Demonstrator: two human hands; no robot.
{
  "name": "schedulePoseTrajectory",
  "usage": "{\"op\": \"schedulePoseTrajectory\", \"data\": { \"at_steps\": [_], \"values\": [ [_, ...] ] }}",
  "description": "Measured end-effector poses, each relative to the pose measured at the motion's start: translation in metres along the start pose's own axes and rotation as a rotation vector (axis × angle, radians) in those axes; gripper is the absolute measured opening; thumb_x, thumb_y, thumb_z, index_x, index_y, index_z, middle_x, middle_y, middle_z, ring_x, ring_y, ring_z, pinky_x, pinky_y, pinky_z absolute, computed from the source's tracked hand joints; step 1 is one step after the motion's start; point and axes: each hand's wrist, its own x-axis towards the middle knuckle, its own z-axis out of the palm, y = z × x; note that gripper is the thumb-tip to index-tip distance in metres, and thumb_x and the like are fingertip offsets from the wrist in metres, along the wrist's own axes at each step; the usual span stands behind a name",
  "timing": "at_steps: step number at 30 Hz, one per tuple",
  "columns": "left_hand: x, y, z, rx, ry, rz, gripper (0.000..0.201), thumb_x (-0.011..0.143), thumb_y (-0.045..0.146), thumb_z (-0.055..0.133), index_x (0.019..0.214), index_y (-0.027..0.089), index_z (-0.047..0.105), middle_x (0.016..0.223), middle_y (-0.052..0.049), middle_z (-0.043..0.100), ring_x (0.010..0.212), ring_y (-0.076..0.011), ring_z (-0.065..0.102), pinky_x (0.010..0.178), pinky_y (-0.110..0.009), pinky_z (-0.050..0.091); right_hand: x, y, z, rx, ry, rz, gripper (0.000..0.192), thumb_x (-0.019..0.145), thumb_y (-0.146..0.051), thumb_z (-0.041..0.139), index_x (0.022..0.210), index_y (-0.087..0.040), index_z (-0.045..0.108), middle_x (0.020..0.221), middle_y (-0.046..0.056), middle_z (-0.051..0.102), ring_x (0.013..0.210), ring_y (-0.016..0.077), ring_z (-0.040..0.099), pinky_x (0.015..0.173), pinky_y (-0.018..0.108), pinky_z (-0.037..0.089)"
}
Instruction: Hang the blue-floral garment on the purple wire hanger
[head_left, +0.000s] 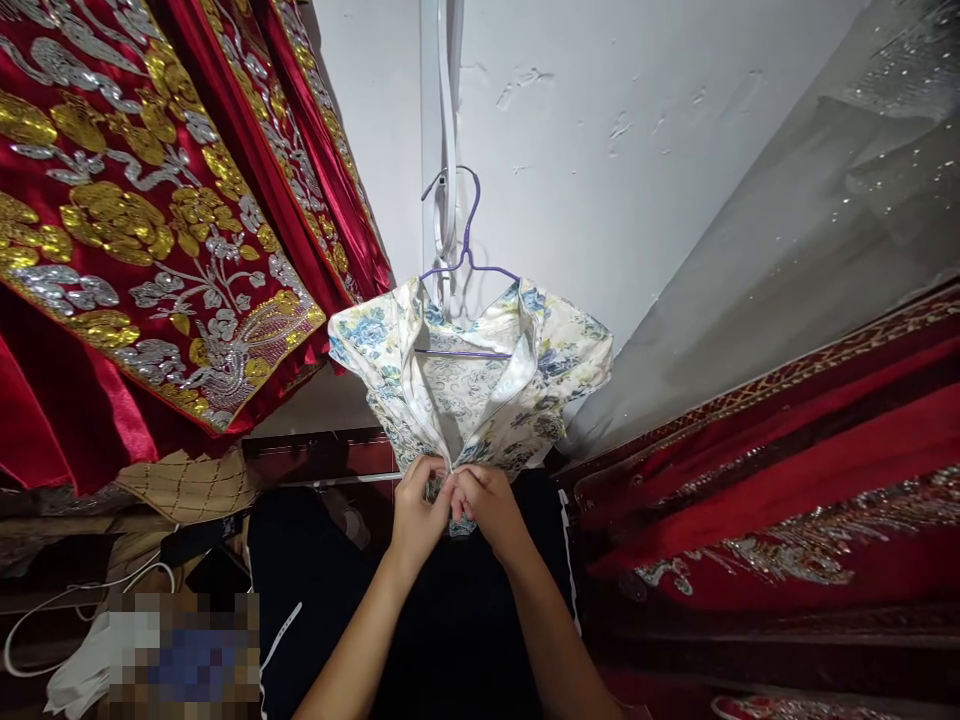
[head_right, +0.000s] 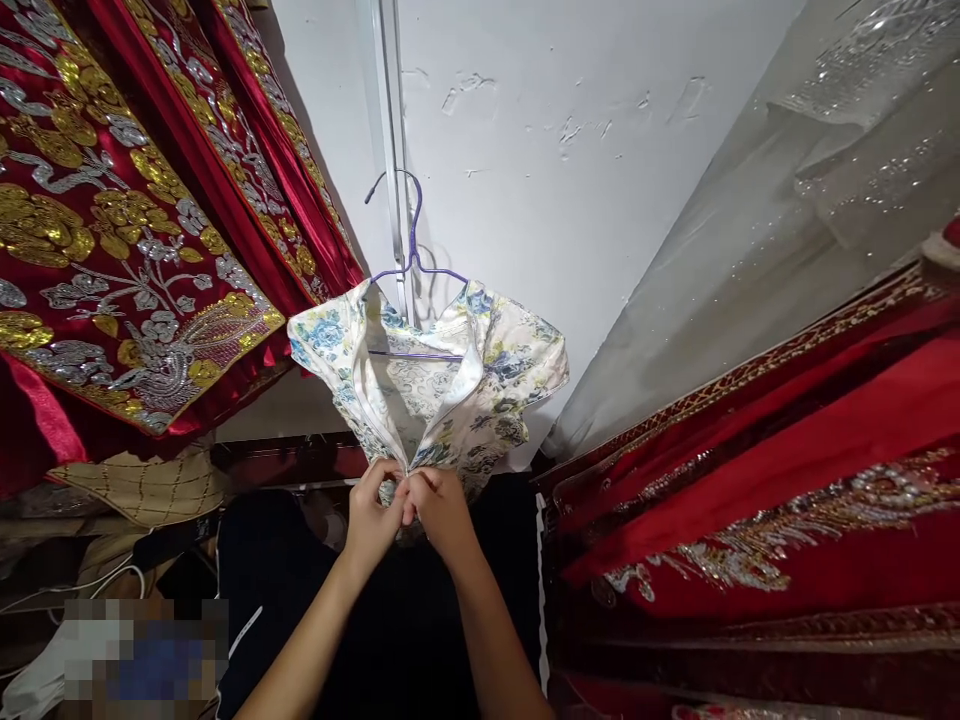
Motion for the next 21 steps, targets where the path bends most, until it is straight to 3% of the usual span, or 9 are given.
{"op": "schedulePoseTrajectory", "data": {
  "at_steps": [5,16,21],
  "values": [
    [-0.006,0.005,0.001,-0.052,-0.018,-0.067,0.009,0.093,0.017,0.057,0.086,0.018,0.062,0.083,-0.002,0.058,0.076,-0.0153,0.057,0.070,-0.025,0.045,0.006,-0.017,-0.006,0.183,0.126,-0.007,0.028,0.080,-0.037,0.055,0.066,-0.016,0.069,0.044,-0.001,0.054,0.040,0.0085,0.035,0.044,0.024,0.026],
    [-0.016,0.004,0.020,-0.127,-0.070,-0.140,0.011,0.094,0.024,0.057,0.084,0.018,0.058,0.084,-0.003,0.054,0.073,-0.0152,0.057,0.067,-0.025,0.047,0.058,-0.157,-0.018,0.262,0.245,-0.440,0.018,0.079,-0.025,0.061,0.074,-0.013,0.072,0.046,-0.003,0.053,0.039,0.0062,0.036,0.039,0.021,0.026],
    [-0.013,-0.001,0.019,-0.119,-0.117,-0.147,0.015,0.095,0.027,0.058,0.082,0.019,0.057,0.083,-0.004,0.056,0.071,-0.0153,0.056,0.064,-0.026,0.047,0.052,-0.176,-0.015,0.220,0.253,-0.542,0.020,0.082,-0.021,0.056,0.072,-0.014,0.072,0.046,-0.002,0.055,0.038,0.0062,0.037,0.040,0.021,0.026]
  ]
}}
